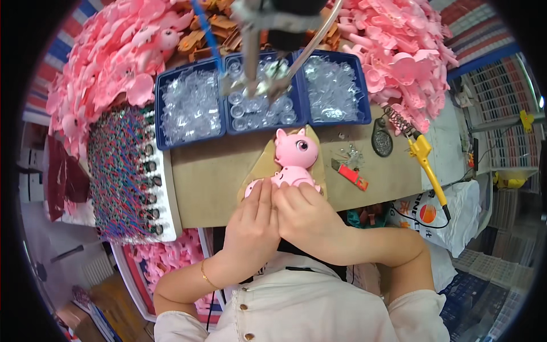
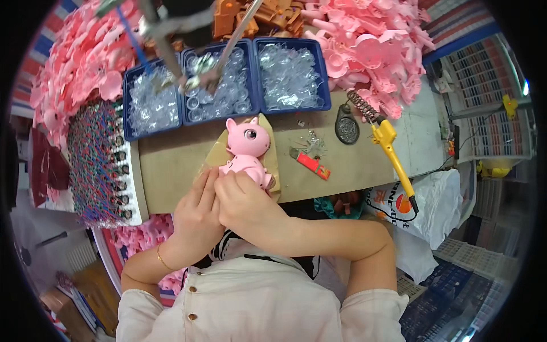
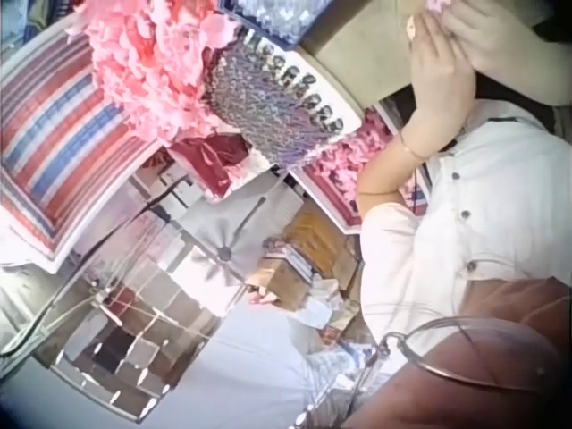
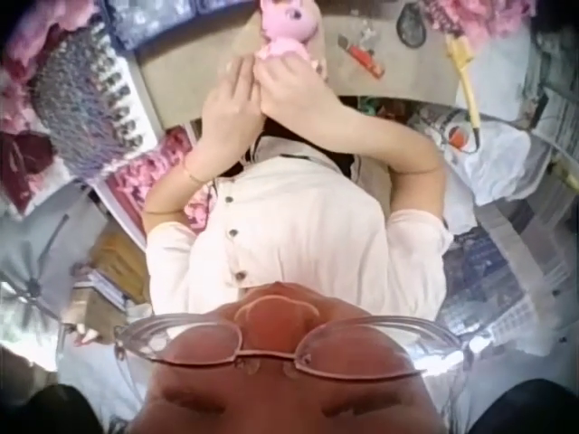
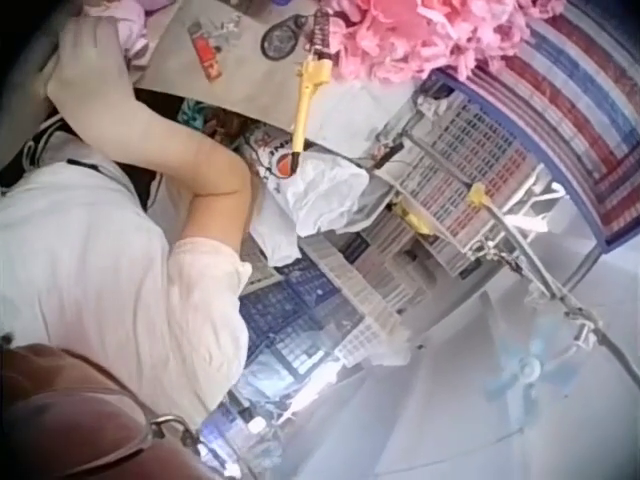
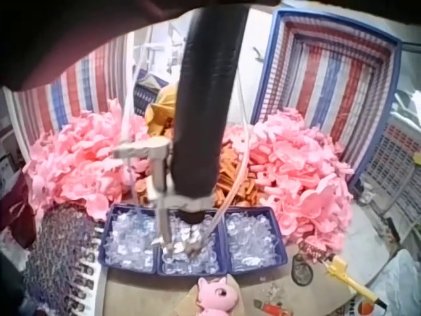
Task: Assembling electronic toy unicorns by installing components, soldering wires, and securing the shell with screws.
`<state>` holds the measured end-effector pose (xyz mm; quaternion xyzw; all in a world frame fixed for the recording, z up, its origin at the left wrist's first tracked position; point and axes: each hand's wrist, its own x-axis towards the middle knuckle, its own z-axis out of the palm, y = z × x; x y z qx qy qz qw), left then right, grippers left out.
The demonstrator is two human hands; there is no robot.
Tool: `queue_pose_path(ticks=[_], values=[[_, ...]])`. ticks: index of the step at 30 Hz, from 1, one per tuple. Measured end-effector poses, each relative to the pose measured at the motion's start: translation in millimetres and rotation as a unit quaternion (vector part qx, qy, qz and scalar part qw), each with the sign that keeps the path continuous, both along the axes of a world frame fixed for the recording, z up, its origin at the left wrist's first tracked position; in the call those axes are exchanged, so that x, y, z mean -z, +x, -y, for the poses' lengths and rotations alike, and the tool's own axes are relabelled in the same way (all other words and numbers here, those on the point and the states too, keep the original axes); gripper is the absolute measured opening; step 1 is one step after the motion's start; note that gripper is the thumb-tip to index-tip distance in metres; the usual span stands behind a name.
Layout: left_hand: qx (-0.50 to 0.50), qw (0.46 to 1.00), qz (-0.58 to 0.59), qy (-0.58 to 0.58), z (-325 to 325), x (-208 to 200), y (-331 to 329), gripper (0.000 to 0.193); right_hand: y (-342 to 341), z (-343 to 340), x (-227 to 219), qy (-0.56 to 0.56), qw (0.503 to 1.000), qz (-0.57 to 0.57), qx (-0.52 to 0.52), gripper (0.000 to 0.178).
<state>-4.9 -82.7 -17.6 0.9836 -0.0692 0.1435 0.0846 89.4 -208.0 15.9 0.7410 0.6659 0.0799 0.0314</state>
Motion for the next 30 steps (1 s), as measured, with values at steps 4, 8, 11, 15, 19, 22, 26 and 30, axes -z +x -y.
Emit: queue_pose_path(ticks=[4,8,11,15,19,22,26,30], values=[[0.025,0.999,0.019,0.005,-5,-1,0,0.033,0,2,2,0.007,1.0,0.019,-0.008,0.029],[0.04,0.998,0.037,-0.035,-11,5,8,0.036,8,5,13,0.089,0.995,-0.051,-0.004,0.023],[0.039,0.996,0.051,-0.055,-9,4,6,0.041,5,9,22,0.139,0.987,-0.071,0.033,0.023],[0.009,0.999,-0.003,-0.031,-5,-5,4,0.049,45,19,12,0.117,0.973,-0.2,-0.004,0.023],[-0.008,0.995,-0.075,-0.058,2,-24,15,0.058,129,15,15,0.136,0.923,-0.088,0.349,0.019],[0.002,0.988,-0.135,-0.071,-3,-25,30,0.061,148,0,21,0.047,0.928,-0.078,0.363,0.021],[-0.059,0.887,-0.22,-0.401,-27,-57,25,0.057,163,-4,40,0.004,0.923,-0.11,0.369,0.016],[-0.134,0.556,-0.184,-0.8,-48,-29,-8,0.065,167,4,42,0.058,0.904,-0.209,0.369,0.028]])
